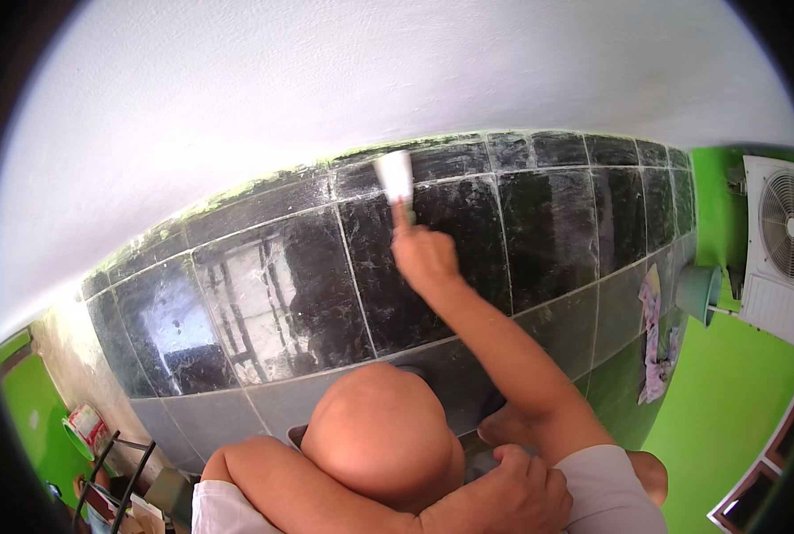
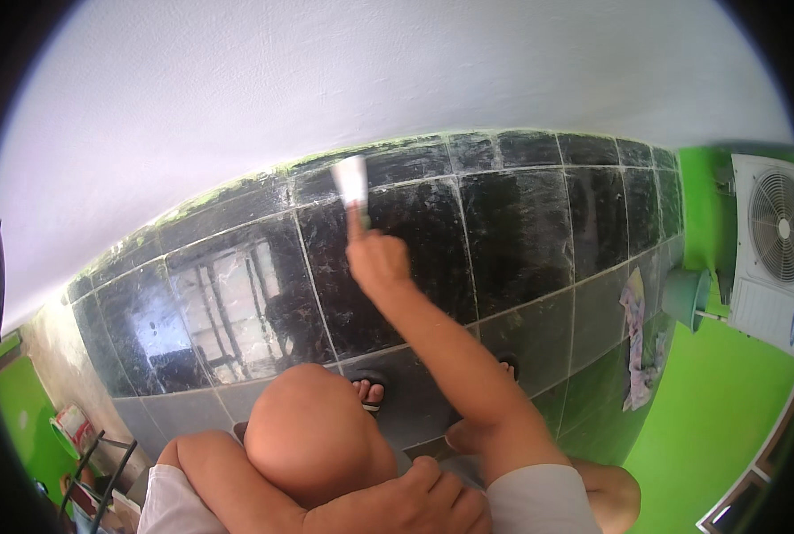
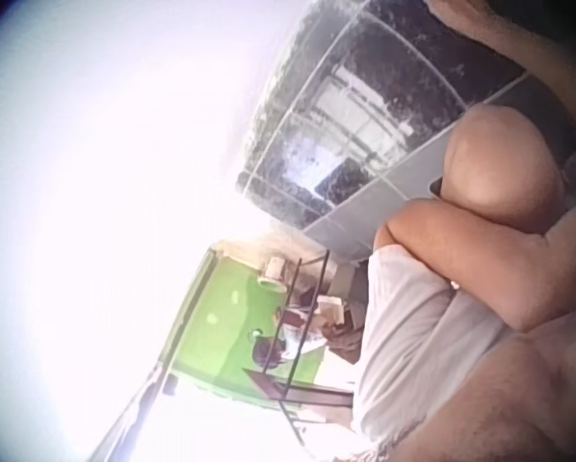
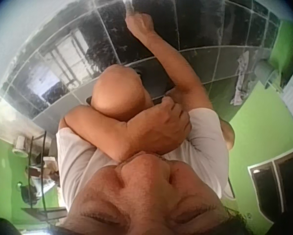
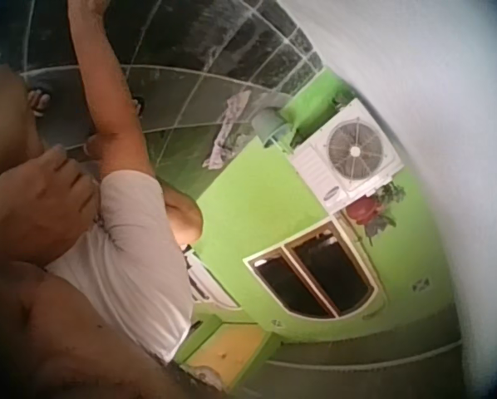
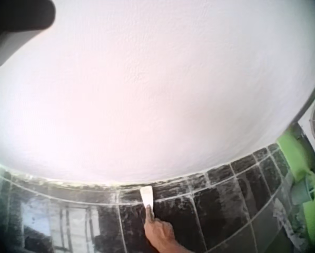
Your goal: The person applies grout to the joints between dark wall tiles using a small white plastic spatula. They work methodically along the upper horizontal and vertical seams, smoothing the material into the gaps.
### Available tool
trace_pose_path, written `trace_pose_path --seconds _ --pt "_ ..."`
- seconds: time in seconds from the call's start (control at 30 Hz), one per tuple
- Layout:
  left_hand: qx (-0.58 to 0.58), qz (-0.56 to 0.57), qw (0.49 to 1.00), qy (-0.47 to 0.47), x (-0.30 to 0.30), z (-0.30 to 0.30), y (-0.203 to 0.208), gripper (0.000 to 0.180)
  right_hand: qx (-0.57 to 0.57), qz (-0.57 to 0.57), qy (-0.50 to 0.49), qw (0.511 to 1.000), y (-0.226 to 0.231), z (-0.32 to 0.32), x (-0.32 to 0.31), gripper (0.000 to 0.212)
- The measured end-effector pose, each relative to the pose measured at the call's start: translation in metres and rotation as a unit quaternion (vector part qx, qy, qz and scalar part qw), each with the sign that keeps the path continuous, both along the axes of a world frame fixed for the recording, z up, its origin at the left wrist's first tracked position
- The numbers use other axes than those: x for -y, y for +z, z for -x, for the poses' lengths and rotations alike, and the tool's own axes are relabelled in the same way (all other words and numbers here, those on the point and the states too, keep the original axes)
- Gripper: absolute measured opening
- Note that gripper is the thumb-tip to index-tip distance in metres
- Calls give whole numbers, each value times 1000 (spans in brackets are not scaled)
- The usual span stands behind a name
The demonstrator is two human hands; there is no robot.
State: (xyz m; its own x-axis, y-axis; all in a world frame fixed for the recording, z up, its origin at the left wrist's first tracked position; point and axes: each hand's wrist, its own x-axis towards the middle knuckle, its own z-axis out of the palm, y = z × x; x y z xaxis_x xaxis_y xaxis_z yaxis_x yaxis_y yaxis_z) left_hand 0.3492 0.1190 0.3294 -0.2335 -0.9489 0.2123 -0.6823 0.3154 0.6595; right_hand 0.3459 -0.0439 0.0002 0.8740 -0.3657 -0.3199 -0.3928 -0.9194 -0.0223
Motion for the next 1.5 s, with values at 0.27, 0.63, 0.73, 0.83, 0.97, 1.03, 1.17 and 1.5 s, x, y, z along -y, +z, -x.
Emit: trace_pose_path --seconds 0.27,0.63,0.73,0.83,0.97,1.03,1.17,1.5 --pt "-18 10 1000 -6 -3 5 5 22 -16 12 -218 976 7 -17 71 78" --pt "-1 5 1000 -4 -5 6 6 21 -10 4 -225 974 12 3 97 82" --pt "9 8 1000 -14 -2 6 7 22 -21 -43 -145 988 15 -31 19 74" --pt "11 6 1000 -13 -2 7 6 23 -5 -137 -41 990 12 -56 -51 77" --pt "32 -3 999 7 -11 0 9 23 -41 -95 -79 991 17 -53 -26 76" --pt "19 15 1000 15 -11 1 5 23 -9 -85 -210 974 7 -14 41 78" --pt "25 10 1000 15 -13 7 11 23 -23 -7 -177 984 9 -15 47 78" --pt "41 -11 999 33 -17 7 14 23 9 -96 -34 995 13 -57 -83 80"
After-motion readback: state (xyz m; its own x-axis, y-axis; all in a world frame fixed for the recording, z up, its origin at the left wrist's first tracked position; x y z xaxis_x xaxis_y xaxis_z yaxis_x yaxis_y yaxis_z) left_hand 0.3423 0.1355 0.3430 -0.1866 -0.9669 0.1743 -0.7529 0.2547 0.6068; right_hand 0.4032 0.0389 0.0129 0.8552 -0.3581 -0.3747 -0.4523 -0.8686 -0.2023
